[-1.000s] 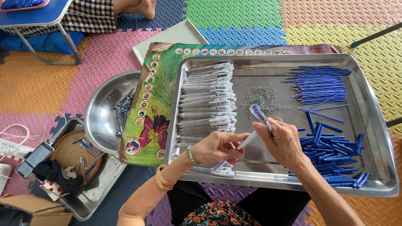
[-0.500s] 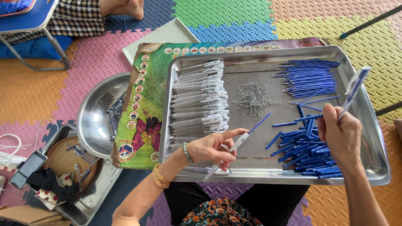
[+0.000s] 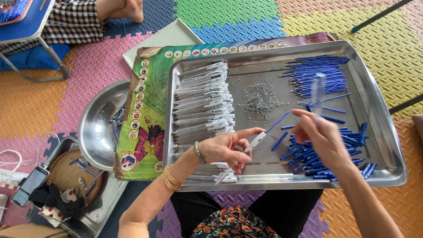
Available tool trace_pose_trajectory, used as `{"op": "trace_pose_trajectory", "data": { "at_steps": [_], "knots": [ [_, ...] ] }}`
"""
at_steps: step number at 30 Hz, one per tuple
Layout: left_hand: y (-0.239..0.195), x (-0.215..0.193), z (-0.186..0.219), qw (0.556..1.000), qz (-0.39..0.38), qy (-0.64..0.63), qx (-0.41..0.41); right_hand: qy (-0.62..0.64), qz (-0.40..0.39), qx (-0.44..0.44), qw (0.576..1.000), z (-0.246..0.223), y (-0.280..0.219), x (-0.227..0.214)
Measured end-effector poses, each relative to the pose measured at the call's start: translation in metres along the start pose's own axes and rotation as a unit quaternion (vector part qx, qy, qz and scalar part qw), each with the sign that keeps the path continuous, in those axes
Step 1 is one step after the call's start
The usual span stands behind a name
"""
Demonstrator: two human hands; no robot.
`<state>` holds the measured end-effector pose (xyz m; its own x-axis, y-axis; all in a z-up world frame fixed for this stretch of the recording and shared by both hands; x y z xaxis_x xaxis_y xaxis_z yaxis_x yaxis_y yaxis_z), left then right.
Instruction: The person assembles pens by inserting blue ink cartridges into white pen bodies. They pick up a pen body and a cartridge, insert the cartridge, and place the assembled pen on a metal tray. This process is repeated continuously.
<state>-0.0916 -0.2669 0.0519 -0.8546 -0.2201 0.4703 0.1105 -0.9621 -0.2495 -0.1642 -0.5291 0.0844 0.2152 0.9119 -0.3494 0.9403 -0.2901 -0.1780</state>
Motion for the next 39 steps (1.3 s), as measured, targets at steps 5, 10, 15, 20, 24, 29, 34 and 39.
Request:
{"op": "trace_pose_trajectory", "data": {
  "at_steps": [5, 10, 15, 20, 24, 29, 34, 39],
  "knots": [
    [0.011, -0.019, 0.005, 1.0, 0.0, -0.02, -0.017, 0.358, -0.167, -0.036, 0.918, 0.022, 0.053, 0.045],
    [0.018, -0.075, 0.031, 0.961, 0.147, 0.234, 0.014, 0.271, 0.064, -0.095, 0.956, 0.037, 0.083, -0.003],
    [0.047, -0.081, 0.08, 0.736, 0.278, 0.6, -0.144, 0.162, 0.066, -0.117, 0.978, 0.026, 0.083, -0.024],
    [0.076, -0.096, 0.085, 0.539, 0.286, 0.779, -0.143, 0.047, 0.098, -0.178, 0.978, 0.009, 0.075, -0.026],
    [0.091, -0.085, 0.087, 0.606, 0.295, 0.732, -0.1, -0.013, 0.099, -0.195, 0.976, 0.003, 0.076, -0.026],
    [0.075, -0.065, 0.077, 0.667, 0.255, 0.693, -0.095, 0.064, 0.119, -0.084, 0.987, 0.044, 0.104, -0.08],
    [0.01, -0.079, 0.059, 0.647, 0.276, 0.709, -0.056, -0.053, 0.16, 0.003, 0.986, 0.075, 0.118, -0.128],
    [-0.054, -0.085, 0.031, 0.618, 0.3, 0.721, 0.086, -0.413, 0.184, -0.111, 0.885, 0.125, 0.108, -0.153]
  ]
}}
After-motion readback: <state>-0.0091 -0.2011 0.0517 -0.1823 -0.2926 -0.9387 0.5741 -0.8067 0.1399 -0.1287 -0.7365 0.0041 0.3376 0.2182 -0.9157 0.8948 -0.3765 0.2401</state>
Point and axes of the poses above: each hand's wrist, its own y-axis towards the middle knuckle, its own x-axis out of the palm, z = x × y, the point moved 6 cm from there along y, towards the middle knuckle, and after that the axes turned 3 degrees about -z, right-handed, at the moved point
